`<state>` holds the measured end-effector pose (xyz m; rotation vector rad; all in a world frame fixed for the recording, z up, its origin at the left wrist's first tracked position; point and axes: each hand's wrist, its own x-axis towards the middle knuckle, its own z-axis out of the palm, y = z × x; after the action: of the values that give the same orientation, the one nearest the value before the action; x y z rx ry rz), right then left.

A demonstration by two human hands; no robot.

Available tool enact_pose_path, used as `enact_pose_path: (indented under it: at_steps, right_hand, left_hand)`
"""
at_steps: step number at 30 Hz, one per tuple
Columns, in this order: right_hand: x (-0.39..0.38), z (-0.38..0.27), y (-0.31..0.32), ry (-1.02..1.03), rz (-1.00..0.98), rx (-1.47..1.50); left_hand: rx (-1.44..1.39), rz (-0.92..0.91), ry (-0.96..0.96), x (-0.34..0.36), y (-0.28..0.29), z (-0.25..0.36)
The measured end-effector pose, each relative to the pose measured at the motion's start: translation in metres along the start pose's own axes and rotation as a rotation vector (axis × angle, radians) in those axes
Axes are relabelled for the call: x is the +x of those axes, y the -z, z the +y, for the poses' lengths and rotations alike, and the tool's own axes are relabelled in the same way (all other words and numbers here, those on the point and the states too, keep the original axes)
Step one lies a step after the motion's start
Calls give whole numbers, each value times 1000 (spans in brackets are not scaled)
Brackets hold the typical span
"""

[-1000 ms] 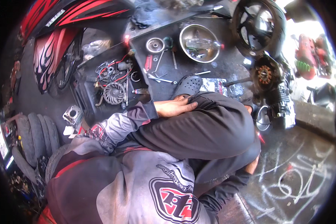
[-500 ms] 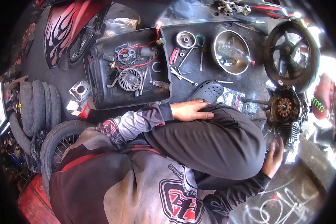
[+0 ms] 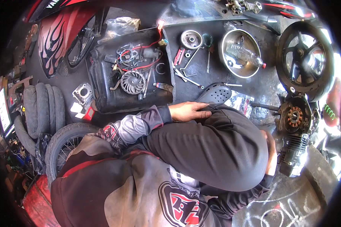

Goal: Repairing and assembling components of a motorcycle engine stator and housing.

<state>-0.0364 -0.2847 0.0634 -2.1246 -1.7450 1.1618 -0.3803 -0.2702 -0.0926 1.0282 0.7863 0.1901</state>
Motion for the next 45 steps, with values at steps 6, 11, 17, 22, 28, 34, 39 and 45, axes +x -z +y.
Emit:
enact_pose_path:
  at_steps: [6, 11, 17, 22, 28, 34, 39, 45]
  right_hand:
    - [6, 9, 1, 6, -27, -131]
    - [8, 7, 0, -21, -35, -95]
    - [6, 31, -2, 9, -21, -15]
    - [8, 28, -5, -9, -36, 11]
    - [5, 27, -6, -76, -40, 75]
    - [1, 49, 0, -10, -61, 21]
    - [0, 66, -5, 132, 13, -137]
    - [-3, 69, -6, 71, 7, -14]
  left_hand:
    - [2, -25, -51, 11, -1, -1]
    - [151, 25, -132, 15, -1, -9]
    - [69, 25, -144, 17, -3, -12]
    - [93, 70, -108, 21, -5, -40]
    - [-87, 487, -186, -29, 28, -41]
    - [988, 1041, -2, -40, 122, -102]
    - [1355, 972, 196, -10, 161, -159]
    - [1631, 928, 257, 7, 161, -156]
